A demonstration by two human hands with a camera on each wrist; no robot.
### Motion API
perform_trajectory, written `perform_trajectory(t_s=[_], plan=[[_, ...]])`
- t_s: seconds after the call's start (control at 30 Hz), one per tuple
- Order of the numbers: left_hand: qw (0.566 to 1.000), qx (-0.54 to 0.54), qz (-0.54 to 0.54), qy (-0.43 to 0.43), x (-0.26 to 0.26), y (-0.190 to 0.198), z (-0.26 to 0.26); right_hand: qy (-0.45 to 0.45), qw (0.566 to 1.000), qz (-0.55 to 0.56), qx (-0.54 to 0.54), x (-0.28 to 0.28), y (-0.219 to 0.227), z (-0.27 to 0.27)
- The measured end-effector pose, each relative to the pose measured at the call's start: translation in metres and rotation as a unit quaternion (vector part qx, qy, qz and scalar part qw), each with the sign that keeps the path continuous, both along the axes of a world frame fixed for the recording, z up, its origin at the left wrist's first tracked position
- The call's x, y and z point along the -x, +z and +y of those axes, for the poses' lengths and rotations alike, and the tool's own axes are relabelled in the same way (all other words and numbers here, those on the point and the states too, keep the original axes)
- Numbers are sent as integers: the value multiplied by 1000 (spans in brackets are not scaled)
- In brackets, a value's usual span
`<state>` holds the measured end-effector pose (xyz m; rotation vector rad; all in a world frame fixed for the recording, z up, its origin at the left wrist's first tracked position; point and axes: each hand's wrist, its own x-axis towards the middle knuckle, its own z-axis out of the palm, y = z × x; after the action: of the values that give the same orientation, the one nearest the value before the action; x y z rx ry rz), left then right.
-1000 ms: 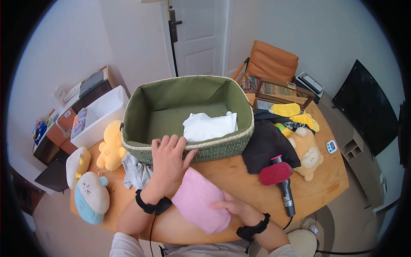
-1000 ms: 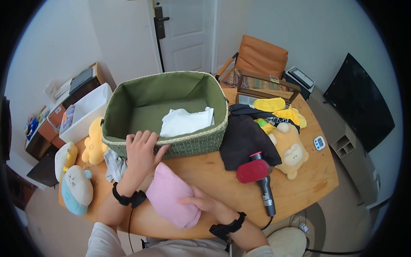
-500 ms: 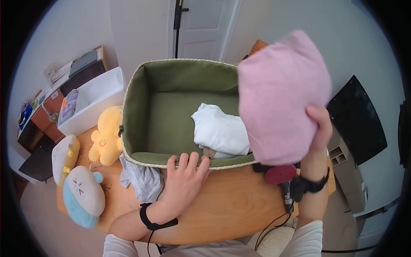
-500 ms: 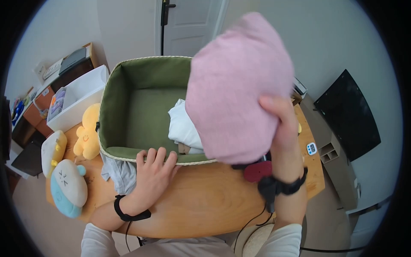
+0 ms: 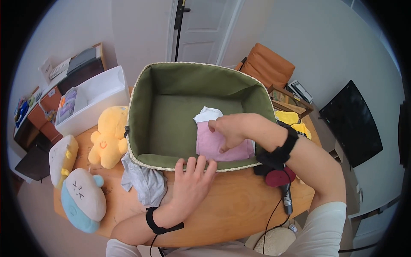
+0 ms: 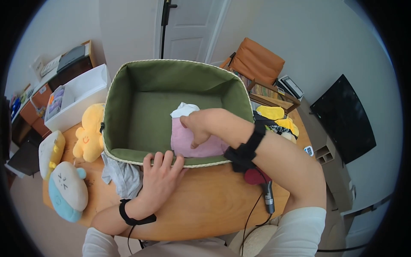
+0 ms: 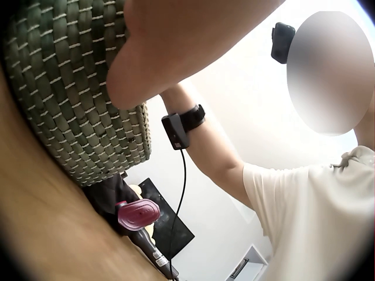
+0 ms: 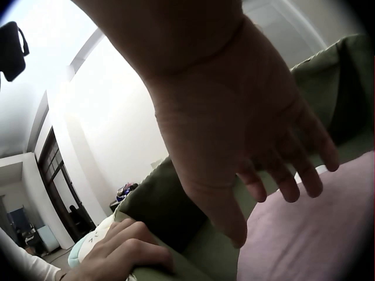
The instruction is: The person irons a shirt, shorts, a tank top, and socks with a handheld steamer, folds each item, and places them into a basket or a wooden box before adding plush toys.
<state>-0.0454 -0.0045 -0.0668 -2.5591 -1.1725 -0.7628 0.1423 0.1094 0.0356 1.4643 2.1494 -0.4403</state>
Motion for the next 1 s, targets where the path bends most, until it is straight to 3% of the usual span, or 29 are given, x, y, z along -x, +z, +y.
perform_trajectory(t_s=[0.07,0.17,0.23,0.3,0.37,0.43,0.5,0.57,0.67,0.77,0.9,0.97,1.0], plan=[[1000,-2,4,3,0,1,0,-4,992,-125,15,11,-17,7],[1000,-10,-8,3,1,-2,3,50,981,-169,-79,11,-18,20],[1000,-17,-19,-14,2,-4,7,60,978,-173,-98,-3,-44,44],[999,-22,-24,-13,1,-5,8,22,992,-78,99,-13,-64,64],[999,-25,-29,-12,4,-2,11,29,995,-49,78,-23,-67,57],[998,6,-50,-32,7,5,15,54,986,82,132,-31,-67,50],[998,5,-56,-32,7,6,17,40,990,83,108,-18,-49,25],[998,3,-57,-35,6,6,17,9,988,-113,-103,0,-25,0],[998,14,-52,-33,6,7,16,18,983,-3,-185,-4,14,-30],[999,6,-45,-30,5,7,16,-42,993,4,-106,5,56,-95],[999,10,-29,-19,3,2,11,-49,975,-26,-217,-10,1,-187],[998,-14,0,62,-3,-2,4,-74,973,8,-217,-17,-20,-197],[997,-7,9,76,-6,-8,5,-86,954,46,-285,-21,-41,-201]])
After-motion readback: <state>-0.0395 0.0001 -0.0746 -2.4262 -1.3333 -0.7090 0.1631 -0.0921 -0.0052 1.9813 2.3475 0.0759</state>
